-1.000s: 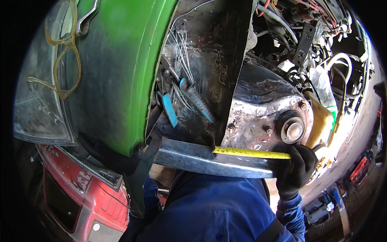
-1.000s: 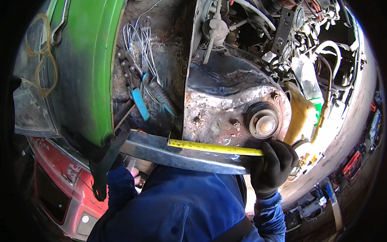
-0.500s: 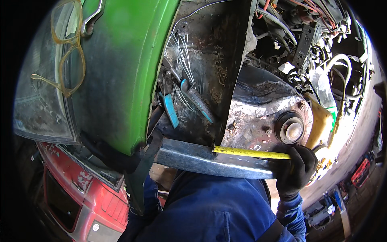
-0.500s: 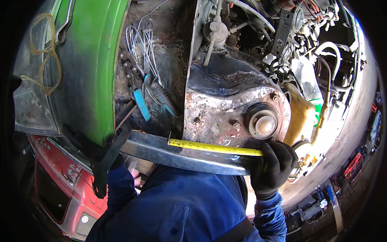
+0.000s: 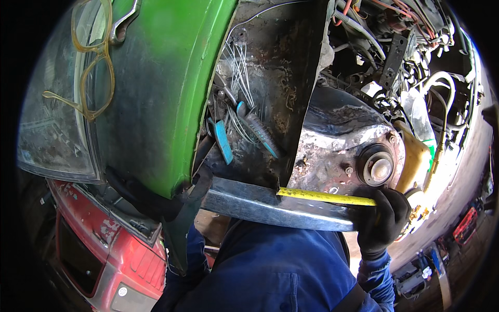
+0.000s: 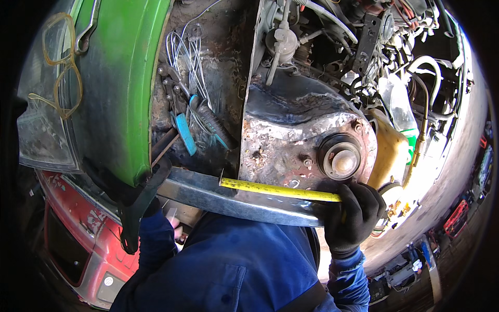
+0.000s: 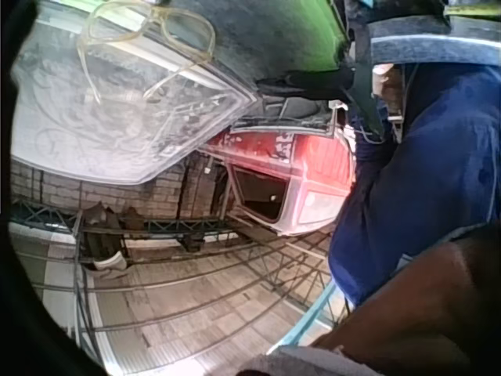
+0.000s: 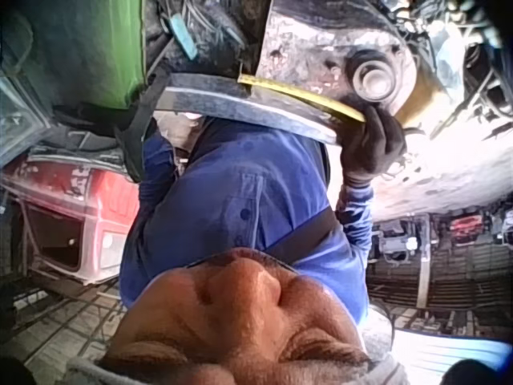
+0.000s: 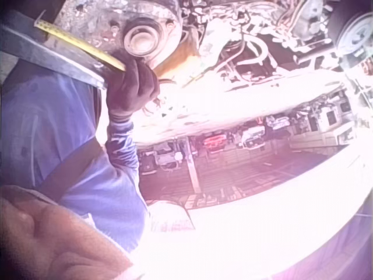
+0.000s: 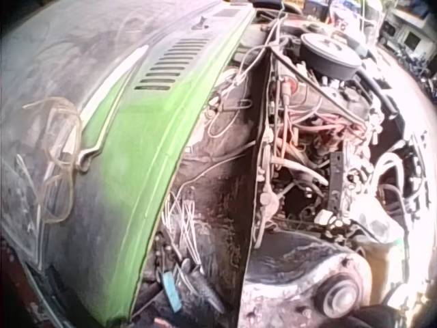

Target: The person positions a metal bar against the front frame of a green car with the hood open, then uses a tape measure to check dimensions and alignment. The person repeatedly adjusts the bar's position and re-measures to verify fit.

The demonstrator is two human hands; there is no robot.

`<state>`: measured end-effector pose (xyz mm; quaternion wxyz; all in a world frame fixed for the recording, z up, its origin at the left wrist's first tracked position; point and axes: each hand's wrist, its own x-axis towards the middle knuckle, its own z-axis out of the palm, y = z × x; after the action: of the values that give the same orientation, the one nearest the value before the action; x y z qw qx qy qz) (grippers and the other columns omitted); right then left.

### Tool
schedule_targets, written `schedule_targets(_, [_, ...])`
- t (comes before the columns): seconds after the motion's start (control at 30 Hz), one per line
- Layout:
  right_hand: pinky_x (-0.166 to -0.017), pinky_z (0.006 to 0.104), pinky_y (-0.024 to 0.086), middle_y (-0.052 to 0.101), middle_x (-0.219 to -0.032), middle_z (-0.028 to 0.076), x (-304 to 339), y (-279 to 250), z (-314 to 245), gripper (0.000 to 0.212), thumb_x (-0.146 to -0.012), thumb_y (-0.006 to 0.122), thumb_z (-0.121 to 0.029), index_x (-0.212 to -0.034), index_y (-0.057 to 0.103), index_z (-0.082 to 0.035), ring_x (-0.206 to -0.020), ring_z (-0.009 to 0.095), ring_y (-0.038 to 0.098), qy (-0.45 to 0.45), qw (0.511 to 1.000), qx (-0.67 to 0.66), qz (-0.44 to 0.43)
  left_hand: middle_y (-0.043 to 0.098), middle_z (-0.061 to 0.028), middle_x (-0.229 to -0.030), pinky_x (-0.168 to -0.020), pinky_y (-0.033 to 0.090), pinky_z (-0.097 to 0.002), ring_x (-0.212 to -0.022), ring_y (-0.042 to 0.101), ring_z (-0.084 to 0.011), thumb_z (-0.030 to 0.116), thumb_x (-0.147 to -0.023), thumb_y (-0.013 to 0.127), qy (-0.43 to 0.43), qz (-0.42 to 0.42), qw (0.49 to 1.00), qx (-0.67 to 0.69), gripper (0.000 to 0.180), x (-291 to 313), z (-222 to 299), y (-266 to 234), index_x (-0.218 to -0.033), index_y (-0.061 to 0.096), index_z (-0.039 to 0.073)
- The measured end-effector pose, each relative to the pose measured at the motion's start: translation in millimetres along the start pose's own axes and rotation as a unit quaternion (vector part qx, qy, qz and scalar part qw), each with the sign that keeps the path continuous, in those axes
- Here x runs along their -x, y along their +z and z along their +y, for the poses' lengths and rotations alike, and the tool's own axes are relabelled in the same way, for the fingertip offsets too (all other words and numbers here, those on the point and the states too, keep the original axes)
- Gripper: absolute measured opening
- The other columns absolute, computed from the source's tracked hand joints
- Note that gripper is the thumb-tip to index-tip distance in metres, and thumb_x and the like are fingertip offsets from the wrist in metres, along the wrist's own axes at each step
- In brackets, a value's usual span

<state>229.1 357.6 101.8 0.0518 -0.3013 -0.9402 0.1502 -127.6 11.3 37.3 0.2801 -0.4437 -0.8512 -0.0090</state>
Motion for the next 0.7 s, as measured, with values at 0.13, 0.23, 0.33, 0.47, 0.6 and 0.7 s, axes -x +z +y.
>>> schedule_targets(0.13, [-0.105, 0.0513, 0.052, 0.073, -0.125, 0.012, -0.4, 0.1, -0.1, 0.027, -0.108, 0.076, -0.027, -0.126, 0.078, -0.007, -0.117, 0.035, 0.066, 0.0, 1.0, 0.005, -0.004, 0.041, -0.0396, -0.172, -0.115, 0.054, -0.073, -0.151, 0.053, -0.0616, 0.083, -0.096, 0.073, 0.005, 0.006, 1.0, -0.009, 0.118, -5.0, 1.2, 0.9, -0.182, 0.025, 0.019])
schedule_targets(0.23, [-0.104, 0.0514, 0.052, 0.073, -0.124, 0.012, -0.9, -0.2, -1.0, 0.027, -0.108, 0.075, -0.027, -0.126, 0.078, -0.008, -0.117, 0.035, 0.066, 0.0, 1.0, 0.004, -0.002, 0.042, -0.039, -0.173, -0.115, 0.055, -0.073, -0.151, 0.053, -0.0615, 0.082, -0.101, 0.067, -0.017, 0.004, 1.0, 0.011, 0.111, -5.7, 9.8, -2.4, -0.182, 0.027, 0.019])
schedule_targets(0.33, [-0.104, 0.0514, 0.052, 0.072, -0.124, 0.012, -0.8, -0.5, -1.0, 0.026, -0.108, 0.075, -0.027, -0.126, 0.078, -0.008, -0.117, 0.035, 0.066, 0.001, 1.0, 0.004, -0.002, 0.042, -0.0389, -0.173, -0.114, 0.055, -0.0729, -0.151, 0.053, -0.0612, 0.082, -0.104, 0.063, -0.027, 0.002, 0.999, 0.023, 0.106, -3.2, 11.8, -4.2, -0.182, 0.028, 0.018])
schedule_targets(0.47, [-0.104, 0.0519, 0.052, 0.072, -0.125, 0.012, 0.5, 0.6, 0.4, 0.026, -0.109, 0.074, -0.026, -0.126, 0.078, -0.008, -0.118, 0.036, 0.066, 0.0, 1.0, 0.005, 0.003, 0.041, -0.04, -0.172, -0.115, 0.053, -0.0732, -0.153, 0.052, -0.0604, 0.082, -0.103, 0.065, -0.002, -0.004, 1.0, 0.026, 0.107, -1.4, -5.0, -1.8, -0.182, 0.03, 0.019])
schedule_targets(0.6, [-0.106, 0.0524, 0.052, 0.072, -0.126, 0.012, 2.6, 0.7, 0.5, 0.025, -0.109, 0.074, -0.026, -0.125, 0.079, -0.007, -0.119, 0.036, 0.065, 0.009, 1.0, 0.01, -0.001, 0.035, -0.0403, -0.174, -0.118, 0.05, -0.0742, -0.156, 0.047, -0.0606, 0.077, -0.093, 0.082, 0.017, -0.017, 0.999, 0.047, 0.118, -0.6, -8.6, -3.3, -0.183, 0.026, 0.025])
schedule_targets(0.7, [-0.106, 0.0524, 0.052, 0.072, -0.126, 0.013, 2.9, 0.6, 0.8, 0.025, -0.108, 0.074, -0.025, -0.125, 0.079, -0.007, -0.119, 0.036, 0.065, 0.007, 1.0, 0.01, 0.0, 0.031, -0.0404, -0.176, -0.118, 0.049, -0.0747, -0.157, 0.045, -0.0615, 0.072, -0.082, 0.096, -0.022, -0.046, 0.997, 0.062, 0.133, -1.4, 2.5, -8.7, -0.184, 0.022, 0.028])
